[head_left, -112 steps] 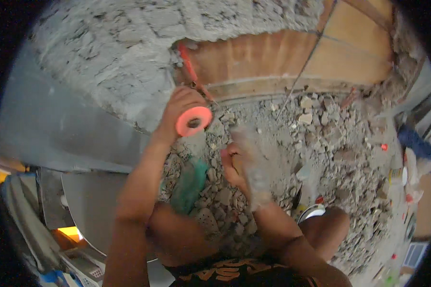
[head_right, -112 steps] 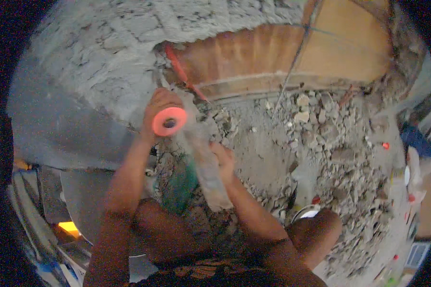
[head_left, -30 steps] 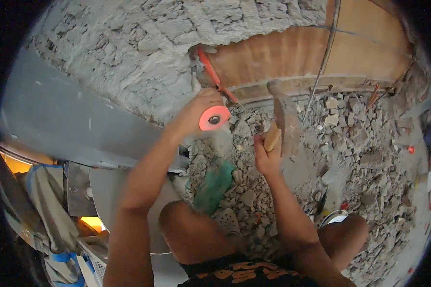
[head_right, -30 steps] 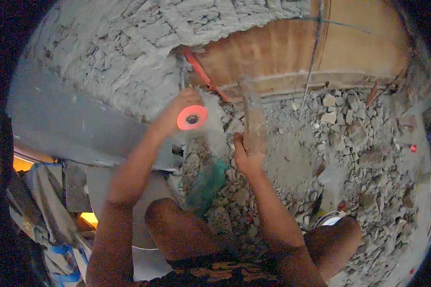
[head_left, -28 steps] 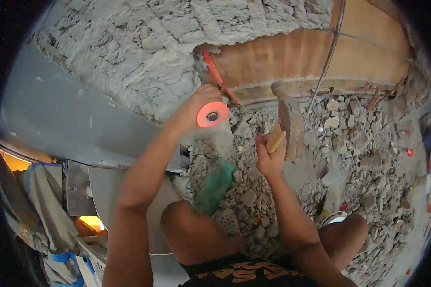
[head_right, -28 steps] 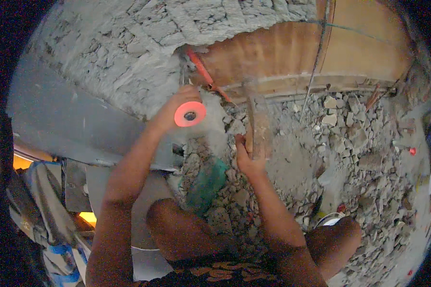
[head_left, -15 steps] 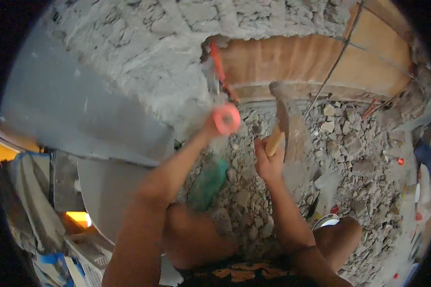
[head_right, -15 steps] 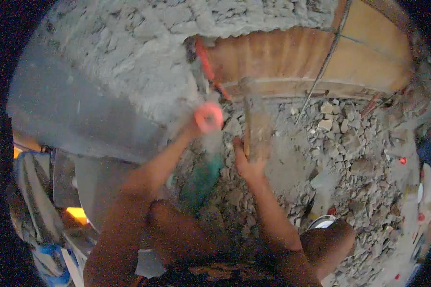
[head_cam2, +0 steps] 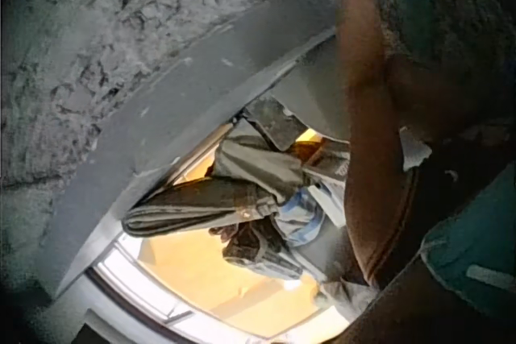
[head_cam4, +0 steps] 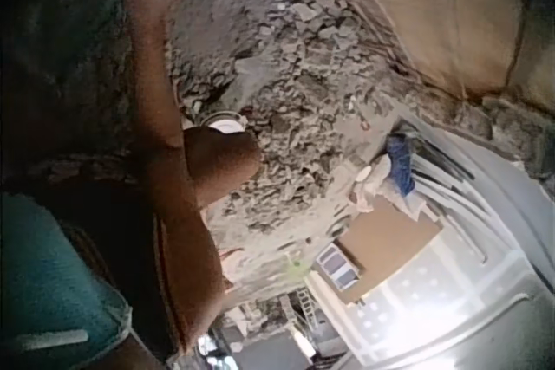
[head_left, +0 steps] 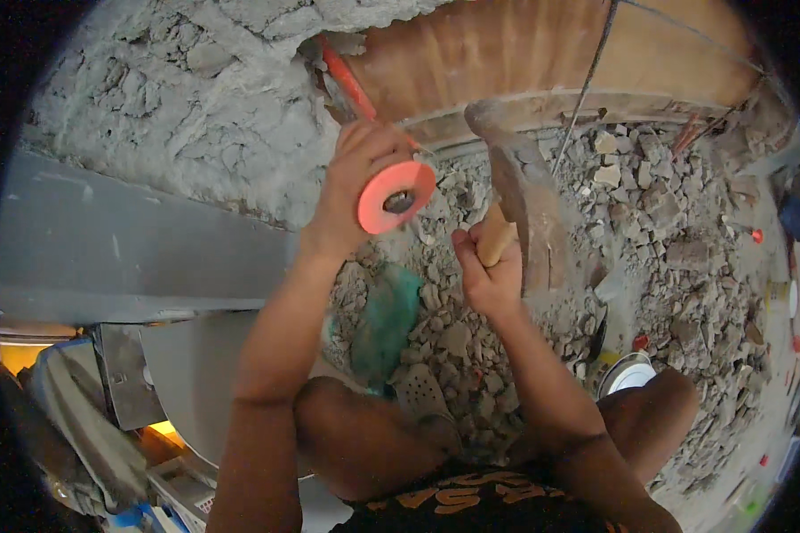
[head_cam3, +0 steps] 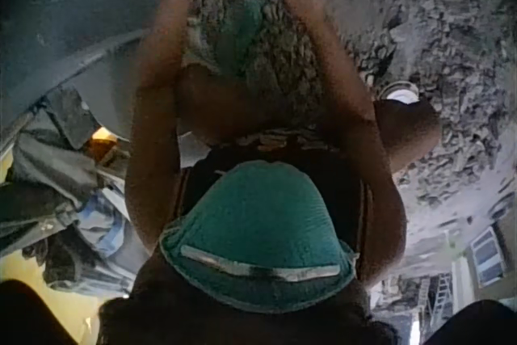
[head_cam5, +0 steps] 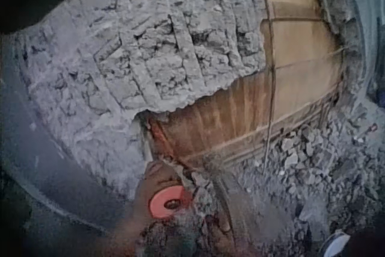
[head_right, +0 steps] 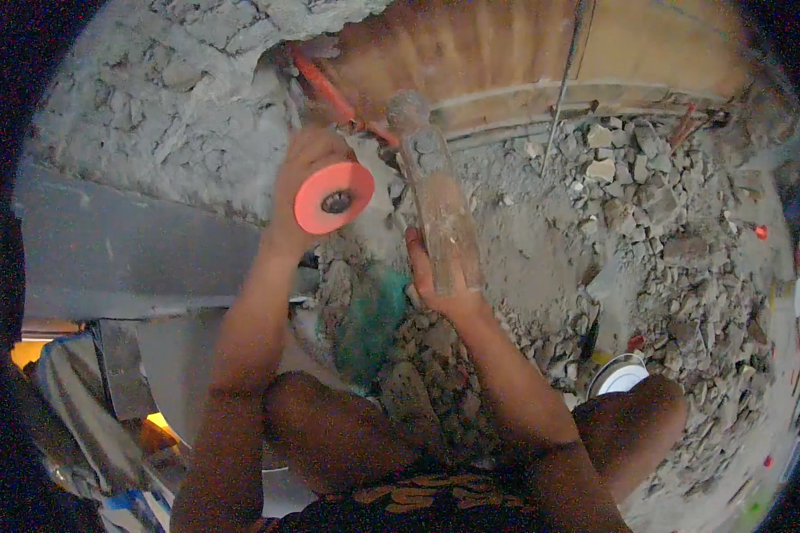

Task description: The person chisels concrete from a wall using a hammer and a chisel.

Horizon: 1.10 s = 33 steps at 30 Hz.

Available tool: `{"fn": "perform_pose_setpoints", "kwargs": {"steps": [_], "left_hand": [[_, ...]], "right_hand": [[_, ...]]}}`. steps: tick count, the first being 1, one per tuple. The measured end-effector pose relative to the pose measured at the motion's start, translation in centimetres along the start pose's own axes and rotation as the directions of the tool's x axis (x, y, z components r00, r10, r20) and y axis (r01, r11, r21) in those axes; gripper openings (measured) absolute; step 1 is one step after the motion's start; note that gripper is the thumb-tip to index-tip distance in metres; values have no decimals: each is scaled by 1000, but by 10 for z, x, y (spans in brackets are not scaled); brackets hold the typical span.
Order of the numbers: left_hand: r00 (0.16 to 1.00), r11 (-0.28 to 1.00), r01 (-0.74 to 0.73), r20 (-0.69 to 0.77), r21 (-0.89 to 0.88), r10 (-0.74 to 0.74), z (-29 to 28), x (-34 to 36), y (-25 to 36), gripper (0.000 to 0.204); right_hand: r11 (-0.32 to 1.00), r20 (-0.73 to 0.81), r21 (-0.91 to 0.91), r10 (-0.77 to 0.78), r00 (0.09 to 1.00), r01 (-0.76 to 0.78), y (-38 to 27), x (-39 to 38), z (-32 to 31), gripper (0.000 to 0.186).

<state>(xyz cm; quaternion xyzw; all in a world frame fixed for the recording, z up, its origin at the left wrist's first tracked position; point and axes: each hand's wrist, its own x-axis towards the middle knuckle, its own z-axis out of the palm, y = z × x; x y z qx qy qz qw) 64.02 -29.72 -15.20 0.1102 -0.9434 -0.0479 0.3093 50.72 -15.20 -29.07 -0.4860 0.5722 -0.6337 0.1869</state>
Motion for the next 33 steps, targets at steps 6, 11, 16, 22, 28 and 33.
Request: {"fn": "perform_pose_setpoints", "kwargs": {"steps": [6, 11, 16, 22, 28, 33], "left_hand": [[975, 988, 145, -161, -53, -152, 6, 15, -65, 28], [988, 985, 134, -59, -111, -142, 54, -22, -55, 28], [964, 966, 257, 74, -7, -256, 42, -18, -38, 44], [998, 983, 17, 61, 181, -28, 9, 18, -51, 38], [994, 986, 42, -102, 159, -26, 36, 29, -50, 36], [989, 973, 30, -146, 231, 4, 32, 30, -53, 35]], "right_hand": [[1000, -4, 19, -25, 1000, 25, -22, 8, -3, 13], [999, -11, 2, 47, 999, -47, -30, 14, -12, 14], [997, -82, 17, 81, 993, -79, -16, 15, -21, 15], [959, -75, 241, 173, 982, -151, -32, 18, -21, 15], [979, -138, 190, 105, 985, -78, -22, 13, -20, 13], [990, -51, 137, 25, 998, -18, -36, 22, -19, 13]]}}
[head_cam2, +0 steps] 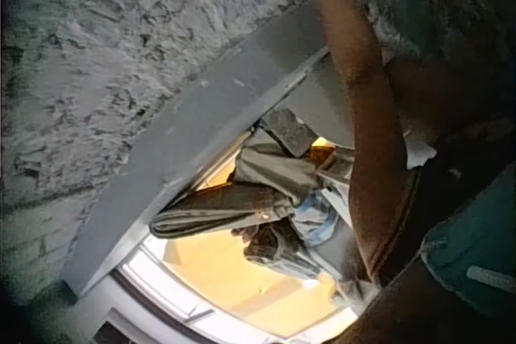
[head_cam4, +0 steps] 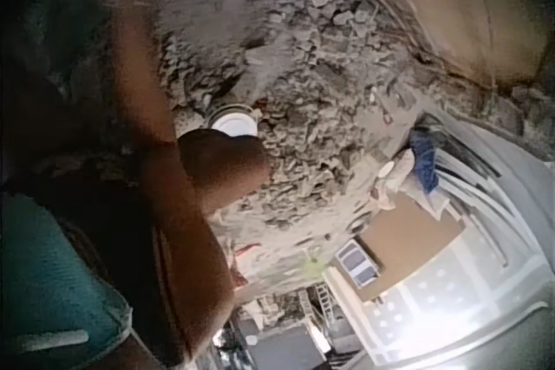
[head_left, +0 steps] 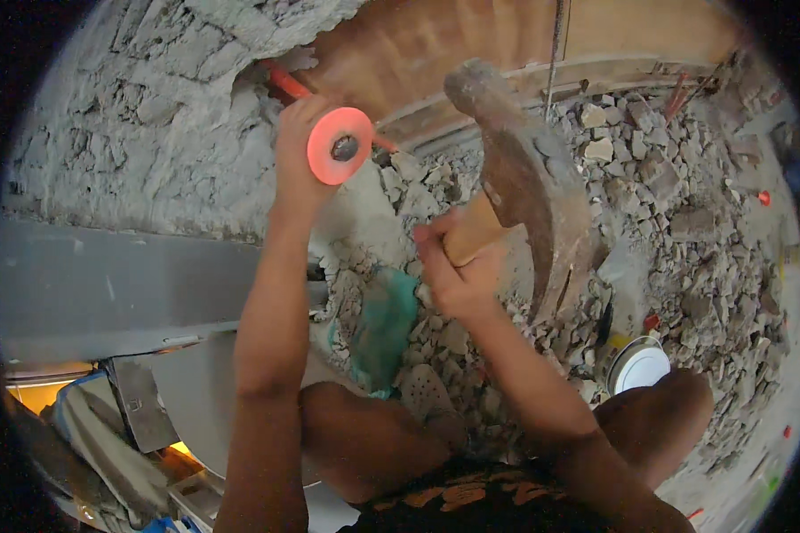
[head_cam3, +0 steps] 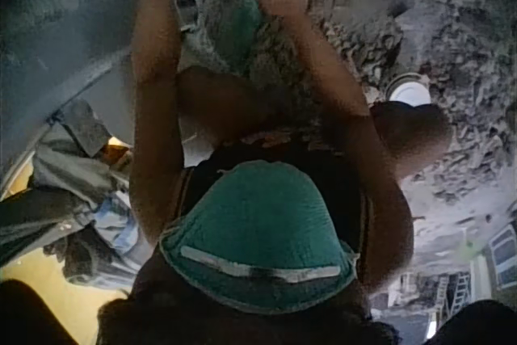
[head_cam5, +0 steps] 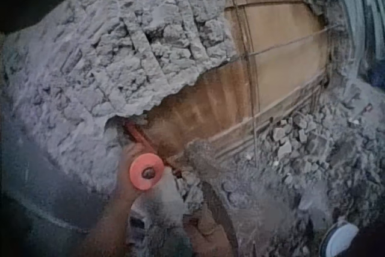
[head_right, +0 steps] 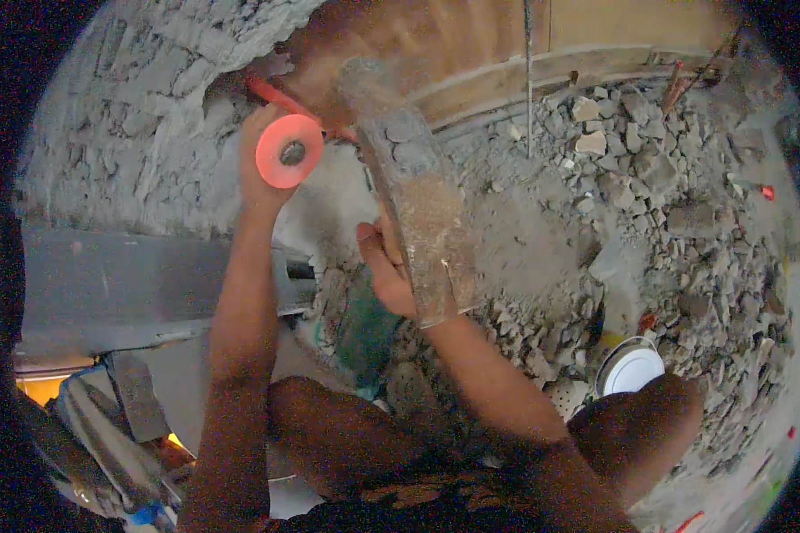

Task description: The person chisels concrete from a wall using a hammer and a chisel.

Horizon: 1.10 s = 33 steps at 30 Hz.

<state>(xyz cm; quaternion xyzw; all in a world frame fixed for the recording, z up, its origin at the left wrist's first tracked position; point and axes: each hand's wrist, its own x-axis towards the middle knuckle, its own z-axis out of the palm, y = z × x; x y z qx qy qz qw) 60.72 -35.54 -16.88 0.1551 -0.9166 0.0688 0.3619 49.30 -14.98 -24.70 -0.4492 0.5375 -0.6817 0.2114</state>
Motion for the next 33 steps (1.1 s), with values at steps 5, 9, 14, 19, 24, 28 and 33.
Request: {"fn": "perform_pose_setpoints", "kwargs": {"steps": [5, 9, 14, 19, 24, 28, 33], "left_hand": [[999, 998, 44, 24, 43, -45, -1, 27, -2, 37], [985, 975, 155, -56, -159, -166, -3, 26, -9, 40], [987, 991, 103, -113, -82, -112, 4, 17, -8, 30], [973, 958, 210, 142, -196, -184, 0, -29, -35, 24], [929, 953, 137, 370, -270, -29, 29, -27, 31, 31], [935, 991, 23, 353, -131, 25, 26, -11, 47, 36], [979, 983, 141, 166, -115, -120, 10, -8, 6, 33]], "right_hand": [[967, -29, 240, 92, 995, -83, 6, -22, 8, 6], [534, -58, 840, -89, 994, 97, -12, -16, 5, 5], [919, 342, 164, 287, 895, -358, 35, -19, 39, 8], [939, 75, 299, 156, 985, -171, 42, -30, 39, 10], [792, -53, 603, 158, 986, -94, 49, -22, 10, 8], [757, -115, 632, 300, 947, -163, 35, -5, -21, 6], [699, -90, 691, 336, 937, -185, 46, -7, -15, 8]]}}
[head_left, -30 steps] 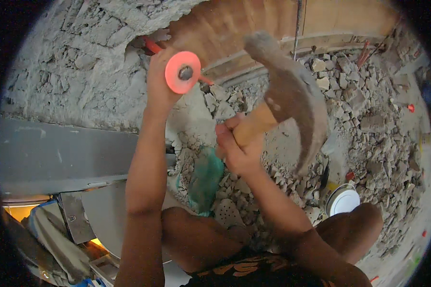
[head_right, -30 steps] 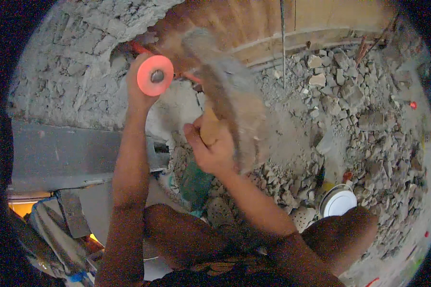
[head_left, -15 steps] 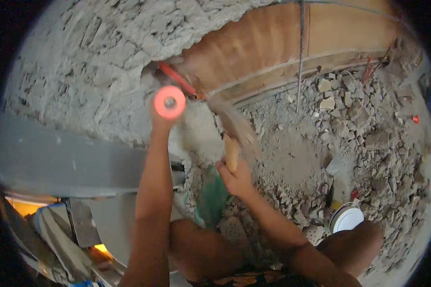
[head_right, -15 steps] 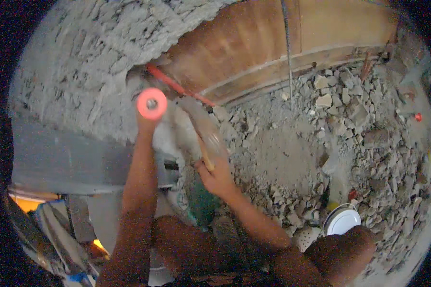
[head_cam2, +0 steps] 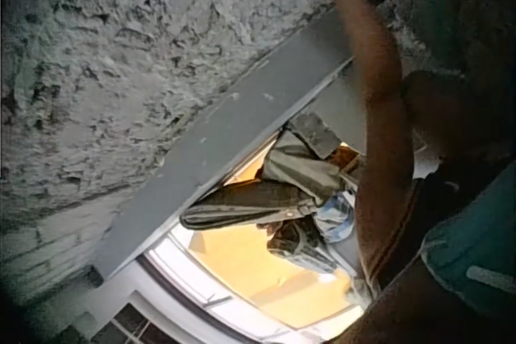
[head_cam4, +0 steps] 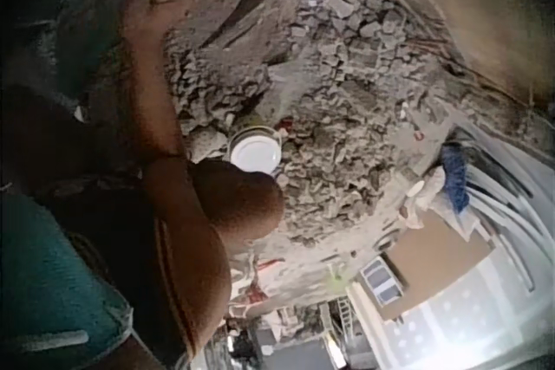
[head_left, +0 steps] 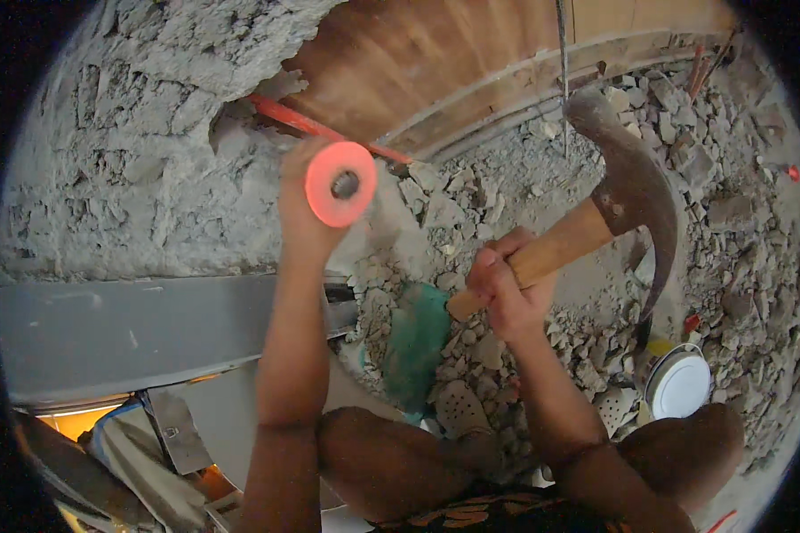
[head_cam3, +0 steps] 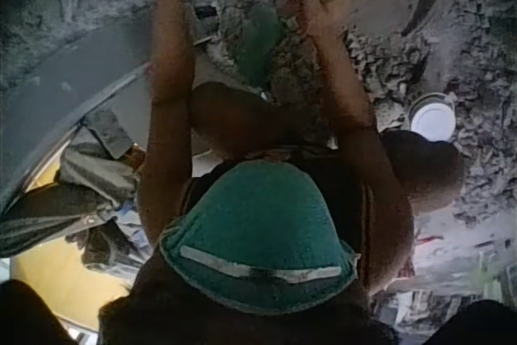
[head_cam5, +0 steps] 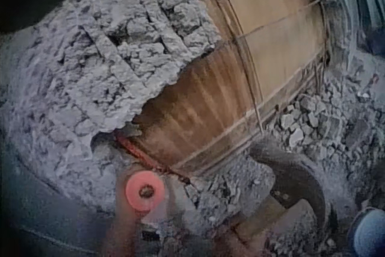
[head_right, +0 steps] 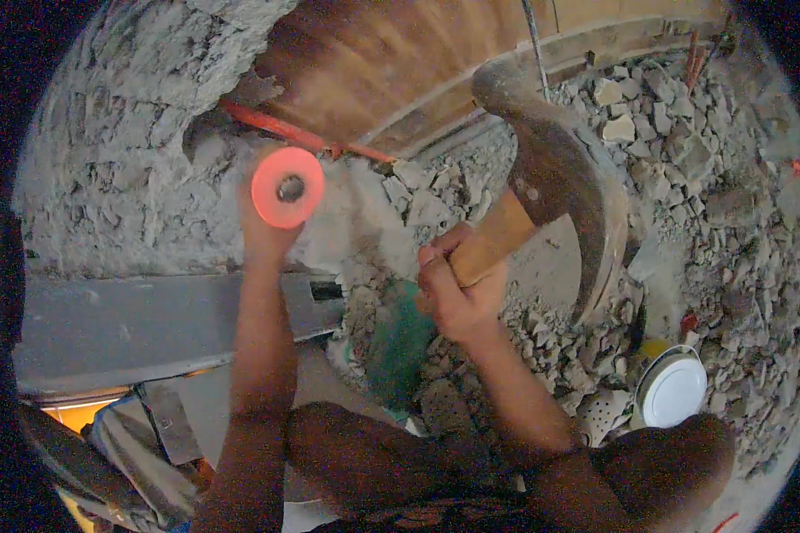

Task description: The person chisels concrete from a wall using a hammer and a chisel.

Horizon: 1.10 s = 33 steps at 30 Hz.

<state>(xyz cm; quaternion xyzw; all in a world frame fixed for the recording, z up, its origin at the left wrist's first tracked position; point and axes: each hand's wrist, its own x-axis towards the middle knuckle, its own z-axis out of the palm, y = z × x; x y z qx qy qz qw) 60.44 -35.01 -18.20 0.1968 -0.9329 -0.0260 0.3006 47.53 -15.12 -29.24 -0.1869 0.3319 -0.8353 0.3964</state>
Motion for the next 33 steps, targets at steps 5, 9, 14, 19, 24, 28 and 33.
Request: {"fn": "perform_pose_setpoints", "kwargs": {"steps": [5, 9, 14, 19, 24, 28, 33], "left_hand": [[999, 997, 12, 40, 81, -15, -3, 11, -5, 32], [995, 991, 95, 16, 95, -97, -8, 15, -7, 33], [999, 995, -8, -52, 96, 13, 2, 26, -6, 31], [997, 987, -79, 24, 142, 76, 5, 16, -15, 33], [1000, 991, -6, 0, 133, 6, 9, 21, -9, 36], [995, 992, 89, -58, 87, -84, -4, 25, -20, 40], [991, 996, 76, -111, -42, -80, -7, 5, -48, 30]], "right_hand": [[998, -48, -22, 53, 997, -54, -6, -4, 7, 11], [937, 65, 325, -159, 985, 129, -40, -8, 34, 11], [994, 197, -73, -68, 978, 84, 32, -26, 36, 7], [927, 63, -230, 318, 946, -297, 34, -20, 33, 7], [981, 23, 32, -191, 981, 191, -32, -11, 31, 11], [850, 71, 487, -265, 962, 198, -54, -19, 64, 12], [825, 238, -458, 472, 849, -331, 66, -28, 52, 8]]}}
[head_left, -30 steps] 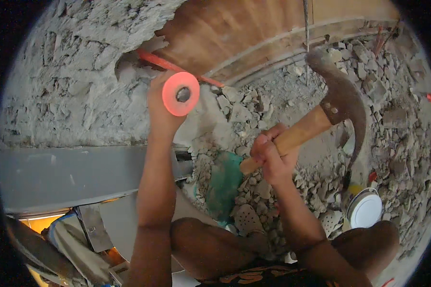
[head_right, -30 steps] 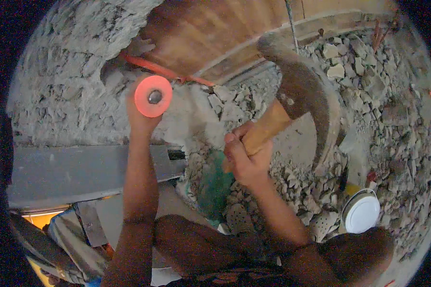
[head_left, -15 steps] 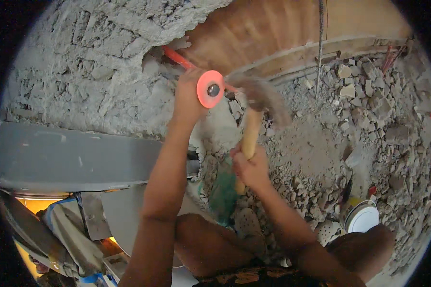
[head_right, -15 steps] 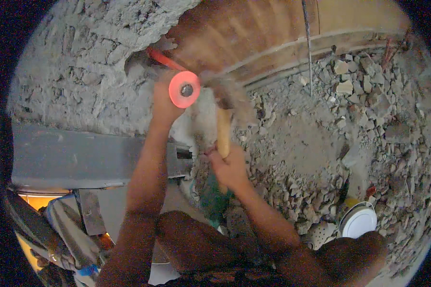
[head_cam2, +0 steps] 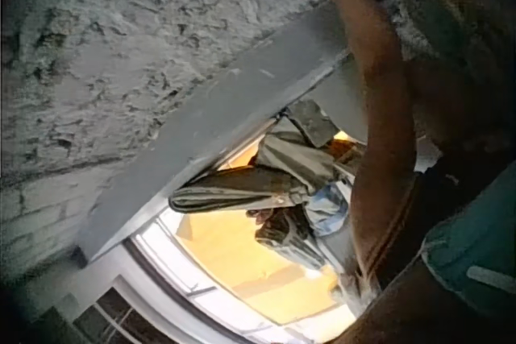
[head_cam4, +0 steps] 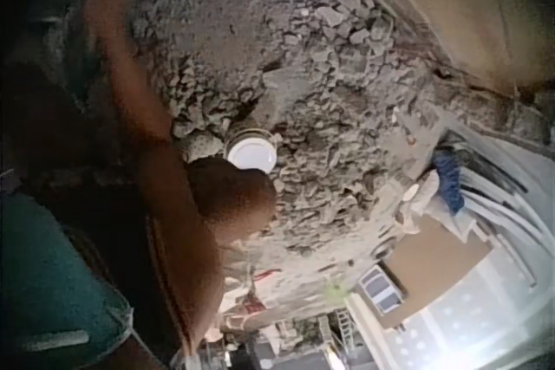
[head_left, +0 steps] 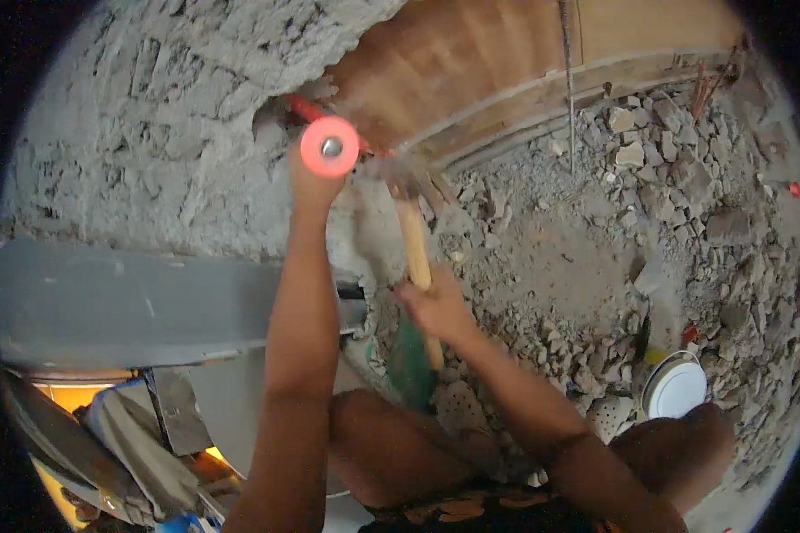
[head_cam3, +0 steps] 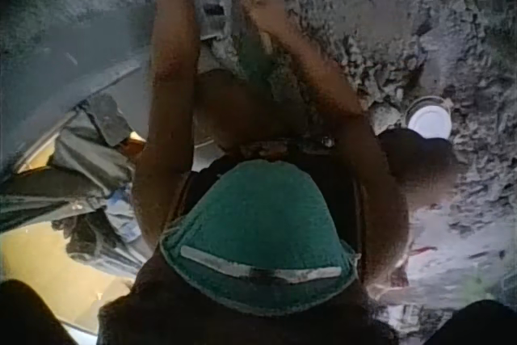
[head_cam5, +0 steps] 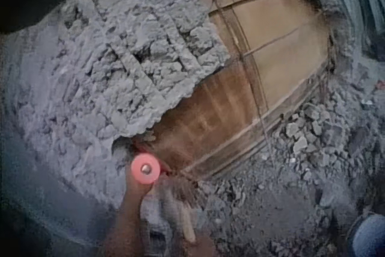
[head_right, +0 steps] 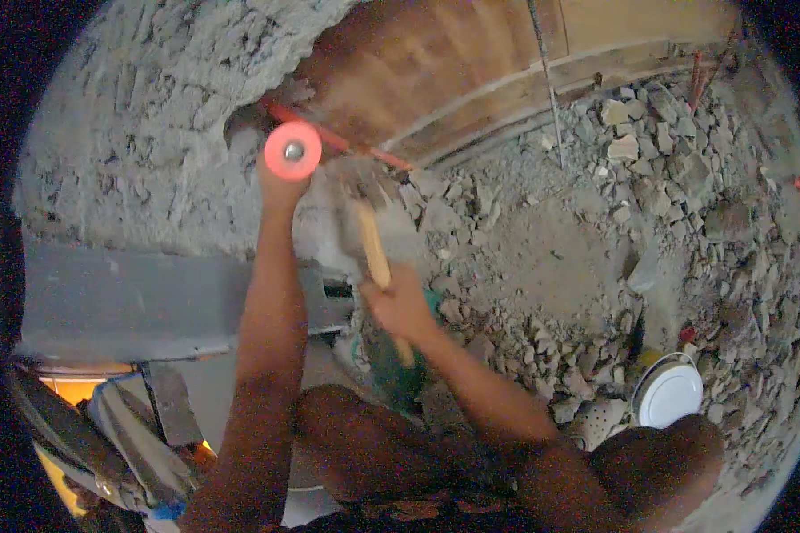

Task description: The person chisels concrete from a wall using a hammer and a chisel.

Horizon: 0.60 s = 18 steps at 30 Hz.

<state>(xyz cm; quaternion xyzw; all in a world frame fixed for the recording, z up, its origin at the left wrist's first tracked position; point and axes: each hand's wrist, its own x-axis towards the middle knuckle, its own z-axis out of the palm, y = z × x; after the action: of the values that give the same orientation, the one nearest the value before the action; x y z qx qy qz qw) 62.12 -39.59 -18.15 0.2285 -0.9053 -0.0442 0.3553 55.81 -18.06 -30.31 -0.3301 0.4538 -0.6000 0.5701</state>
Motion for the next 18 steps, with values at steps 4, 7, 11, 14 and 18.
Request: {"fn": "perform_pose_setpoints", "kwargs": {"steps": [4, 7, 11, 14, 18], "left_hand": [[963, 995, -102, 249, 3, 99, 23, -15, 14, 37], [973, 994, 28, 231, -103, -3, 30, -24, 47, 34], [939, 999, -37, 342, 24, 27, 8, -8, 81, 40], [926, 997, -64, 370, -39, 74, 0, -2, 112, 42], [829, 992, 99, 558, -84, -36, 4, -31, 126, 40]], "right_hand": [[957, -212, 133, -227, 950, 258, 22, -19, -11, 11], [875, -310, 313, -274, 910, 370, -11, -13, -41, 15], [951, -420, 190, -144, 896, 242, -54, -15, -82, 20], [936, -470, 147, -219, 855, 320, -54, -12, -112, 31], [928, -495, 187, -194, 847, 323, -60, -12, -125, 42]]}}
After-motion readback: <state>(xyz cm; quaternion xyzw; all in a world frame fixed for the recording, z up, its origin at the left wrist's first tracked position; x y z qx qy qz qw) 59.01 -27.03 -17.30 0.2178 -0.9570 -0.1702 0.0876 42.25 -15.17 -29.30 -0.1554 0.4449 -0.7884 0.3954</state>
